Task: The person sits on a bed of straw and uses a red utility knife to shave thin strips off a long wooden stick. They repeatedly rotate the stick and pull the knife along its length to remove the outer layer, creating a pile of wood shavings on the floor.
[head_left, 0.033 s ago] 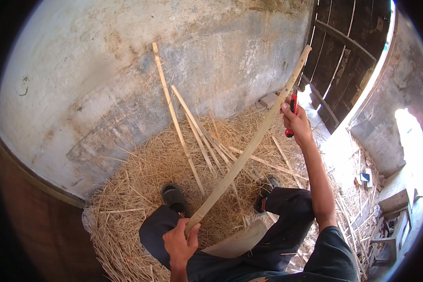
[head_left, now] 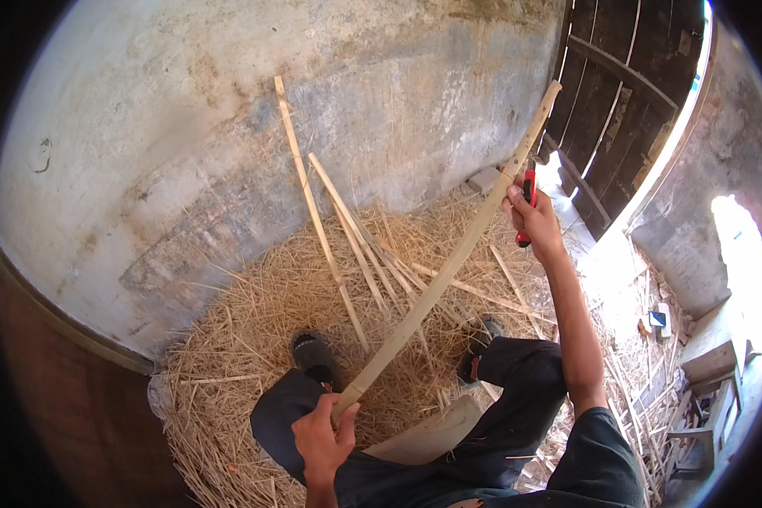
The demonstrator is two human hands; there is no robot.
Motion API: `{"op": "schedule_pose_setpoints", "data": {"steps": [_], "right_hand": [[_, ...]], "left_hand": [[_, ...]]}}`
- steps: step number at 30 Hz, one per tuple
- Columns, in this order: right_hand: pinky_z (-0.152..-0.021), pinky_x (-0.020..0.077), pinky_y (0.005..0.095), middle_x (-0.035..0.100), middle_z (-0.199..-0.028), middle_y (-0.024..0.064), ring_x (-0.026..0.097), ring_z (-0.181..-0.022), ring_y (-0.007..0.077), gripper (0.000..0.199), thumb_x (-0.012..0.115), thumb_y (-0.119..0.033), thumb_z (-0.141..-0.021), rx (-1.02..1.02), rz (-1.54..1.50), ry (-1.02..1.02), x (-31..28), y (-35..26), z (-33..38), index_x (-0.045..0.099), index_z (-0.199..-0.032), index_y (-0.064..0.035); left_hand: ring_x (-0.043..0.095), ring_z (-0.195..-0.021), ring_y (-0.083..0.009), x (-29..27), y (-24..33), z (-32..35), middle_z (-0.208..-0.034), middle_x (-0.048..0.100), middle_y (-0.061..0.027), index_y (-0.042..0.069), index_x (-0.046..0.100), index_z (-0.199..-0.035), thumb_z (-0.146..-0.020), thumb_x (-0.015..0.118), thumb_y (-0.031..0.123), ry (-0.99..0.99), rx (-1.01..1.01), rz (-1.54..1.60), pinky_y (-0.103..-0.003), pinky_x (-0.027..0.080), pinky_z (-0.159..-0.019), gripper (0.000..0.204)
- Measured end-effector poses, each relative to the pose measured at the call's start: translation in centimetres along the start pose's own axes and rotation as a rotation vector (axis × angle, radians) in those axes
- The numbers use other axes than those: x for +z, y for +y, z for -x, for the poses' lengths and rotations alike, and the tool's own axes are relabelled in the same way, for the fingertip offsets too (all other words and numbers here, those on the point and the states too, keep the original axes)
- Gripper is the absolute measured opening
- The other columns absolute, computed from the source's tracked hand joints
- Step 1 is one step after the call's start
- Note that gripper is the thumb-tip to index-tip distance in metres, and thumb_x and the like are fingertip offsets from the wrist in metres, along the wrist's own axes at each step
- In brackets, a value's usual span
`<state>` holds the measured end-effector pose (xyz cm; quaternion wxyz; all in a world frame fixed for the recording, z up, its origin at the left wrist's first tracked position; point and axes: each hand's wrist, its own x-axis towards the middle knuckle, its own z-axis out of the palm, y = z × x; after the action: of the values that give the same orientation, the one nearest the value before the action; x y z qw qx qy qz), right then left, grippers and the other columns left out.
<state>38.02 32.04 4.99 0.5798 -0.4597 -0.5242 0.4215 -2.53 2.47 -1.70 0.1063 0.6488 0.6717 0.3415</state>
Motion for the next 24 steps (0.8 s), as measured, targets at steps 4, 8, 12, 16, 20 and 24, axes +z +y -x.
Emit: {"op": "schedule_pose_setpoints", "data": {"steps": [4, 8, 12, 16, 20, 24], "right_hand": [[-0.049, 0.0321, 0.0241, 0.057, -0.076, -0.0046, 0.041, -0.055, 0.0020, 0.044, 0.067, -0.028, -0.109, -0.005, 0.167, -0.024, -0.5, -0.7, 0.4, 0.063, -0.141, 0.0011], [-0.049, 0.0347, 0.0248, 0.057, -0.076, -0.0048, 0.045, -0.057, 0.0029, 0.040, 0.065, -0.028, -0.109, -0.026, 0.362, -0.039, -1.2, -0.2, 0.2, 0.066, -0.138, -0.0006], [-0.059, 0.0368, 0.0257, 0.056, -0.080, -0.0039, 0.044, -0.065, 0.0040, 0.044, 0.065, -0.032, -0.109, -0.026, 0.385, -0.076, -1.3, -0.1, 0.1, 0.065, -0.138, 0.0008], [-0.063, 0.0377, 0.0253, 0.056, -0.077, -0.0044, 0.045, -0.067, 0.0045, 0.041, 0.062, -0.021, -0.107, -0.148, 0.470, -0.130, -2.1, -0.3, -0.3, 0.066, -0.142, -0.0002], [-0.078, 0.0530, 0.0322, 0.062, -0.076, 0.0001, 0.062, -0.077, 0.0119, 0.042, 0.058, -0.008, -0.102, -0.196, 0.499, -0.060, -2.3, -0.1, -0.3, 0.070, -0.142, -0.0076], [-0.096, 0.0552, 0.0364, 0.077, -0.104, 0.0109, 0.073, -0.104, 0.0199, 0.039, 0.062, -0.012, -0.104, -0.396, 0.652, 0.090, -1.3, -0.4, -0.1, 0.071, -0.141, -0.0091]], "left_hand": [[0.060, -0.047, -0.0202, -1.3, -0.6, -0.2, -0.060, 0.062, -0.0067, 0.008, 0.072, -0.102, -0.098, 0.079, 0.028, -0.064, -0.037, 0.004, -0.034, 0.042, -0.048, 0.022], [0.059, -0.047, -0.0201, -2.2, -0.4, -0.9, -0.060, 0.060, -0.0070, 0.007, 0.071, -0.101, -0.097, 0.080, 0.025, -0.070, -0.023, 0.012, -0.034, 0.042, -0.048, 0.020], [0.058, -0.047, -0.0198, -2.7, -0.4, -1.1, -0.059, 0.059, -0.0076, 0.006, 0.071, -0.100, -0.096, 0.080, 0.022, -0.060, -0.004, -0.003, -0.034, 0.041, -0.048, 0.019], [0.055, -0.046, -0.0194, -3.0, -0.9, -0.8, -0.059, 0.056, -0.0074, 0.006, 0.069, -0.099, -0.097, 0.079, 0.023, -0.047, -0.042, 0.022, -0.033, 0.040, -0.049, 0.020], [0.051, -0.046, -0.0186, -4.0, -1.7, -0.8, -0.058, 0.052, -0.0071, 0.005, 0.068, -0.098, -0.098, 0.078, 0.024, -0.039, -0.084, -0.004, -0.034, 0.038, -0.048, 0.022], [0.049, -0.047, -0.0173, -4.3, -1.4, -0.7, -0.057, 0.049, -0.0079, 0.005, 0.068, -0.098, -0.099, 0.077, 0.025, -0.026, -0.118, -0.007, -0.034, 0.036, -0.048, 0.022]]}}
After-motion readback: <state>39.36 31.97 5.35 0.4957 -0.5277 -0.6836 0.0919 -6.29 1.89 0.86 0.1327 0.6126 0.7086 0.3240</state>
